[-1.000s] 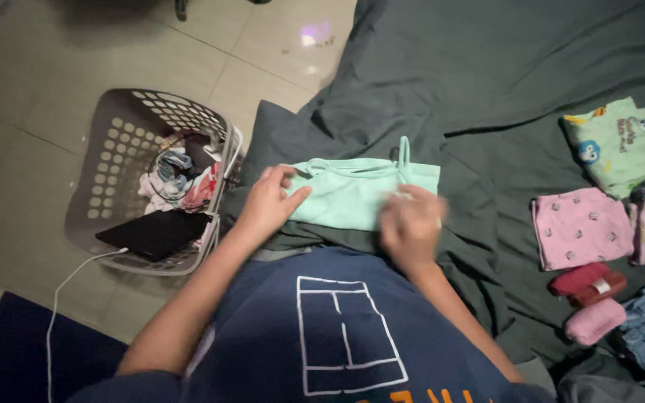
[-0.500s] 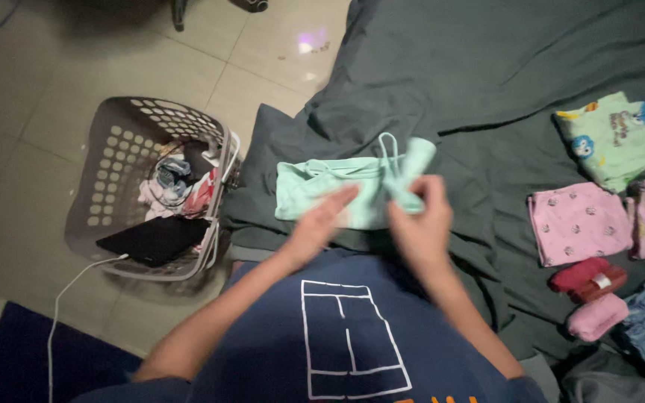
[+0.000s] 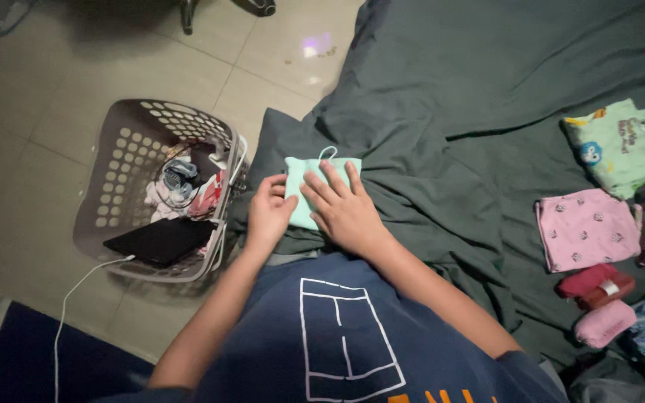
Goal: The person folds multiple garments one by one on a bed, including a black t-shirt, a light green top, a red patterned shirt, a peach butterfly-patterned shirt, a light blue dinosaur-patterned shirt, and white and pink underwear. Each item is smoothed, folded into a compact rectangle, and placed in a growing stack.
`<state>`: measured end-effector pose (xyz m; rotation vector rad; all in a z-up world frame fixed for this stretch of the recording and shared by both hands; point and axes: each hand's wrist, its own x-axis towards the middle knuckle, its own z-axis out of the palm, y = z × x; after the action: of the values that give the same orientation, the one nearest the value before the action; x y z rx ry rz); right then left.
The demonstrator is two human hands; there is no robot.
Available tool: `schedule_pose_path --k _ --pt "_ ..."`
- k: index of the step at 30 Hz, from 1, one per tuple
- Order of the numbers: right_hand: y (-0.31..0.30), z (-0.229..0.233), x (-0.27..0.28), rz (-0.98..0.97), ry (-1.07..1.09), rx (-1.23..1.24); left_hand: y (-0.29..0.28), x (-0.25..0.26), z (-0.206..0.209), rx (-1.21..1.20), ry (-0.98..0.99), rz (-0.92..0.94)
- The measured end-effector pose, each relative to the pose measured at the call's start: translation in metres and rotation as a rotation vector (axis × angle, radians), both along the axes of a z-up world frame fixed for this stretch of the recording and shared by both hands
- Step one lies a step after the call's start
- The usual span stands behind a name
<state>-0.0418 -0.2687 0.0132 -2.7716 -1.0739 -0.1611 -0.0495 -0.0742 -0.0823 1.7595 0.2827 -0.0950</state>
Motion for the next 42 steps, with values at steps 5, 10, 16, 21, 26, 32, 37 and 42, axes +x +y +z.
schedule_pose_path --k 5,10,16,21,26,32,37,42 --pt "-0.007 -0.017 0.005 0.034 0.058 0.063 0.002 -0.001 0.003 0.741 -0.350 -0.132" --pt "-0.012 -0.011 0.007 -0.005 0.131 0.159 0.001 0.031 0.009 0.723 0.055 -0.364" --pt "-0.041 0.000 0.000 -0.147 0.289 0.697 -0.005 0.033 0.054 0.067 -0.052 -0.228" --pt "-0.105 0.001 -0.023 -0.413 0.854 1.567 -0.041 0.062 0.147 -0.280 0.014 -0.469" --pt "-0.206 0.033 -0.084 -0.413 1.160 1.957 -0.153 0.084 0.216 -0.323 0.287 -0.998" --pt "-0.286 0.059 -0.156 -0.296 1.093 1.700 -0.277 0.070 0.211 -0.356 0.451 -1.547" --pt "-0.278 0.036 -0.151 -0.810 0.778 1.713 -0.329 0.065 0.167 -0.386 0.298 -1.377" --pt "-0.280 0.015 -0.141 -0.957 0.547 1.956 -0.320 0.042 0.120 -0.725 0.845 -0.963"
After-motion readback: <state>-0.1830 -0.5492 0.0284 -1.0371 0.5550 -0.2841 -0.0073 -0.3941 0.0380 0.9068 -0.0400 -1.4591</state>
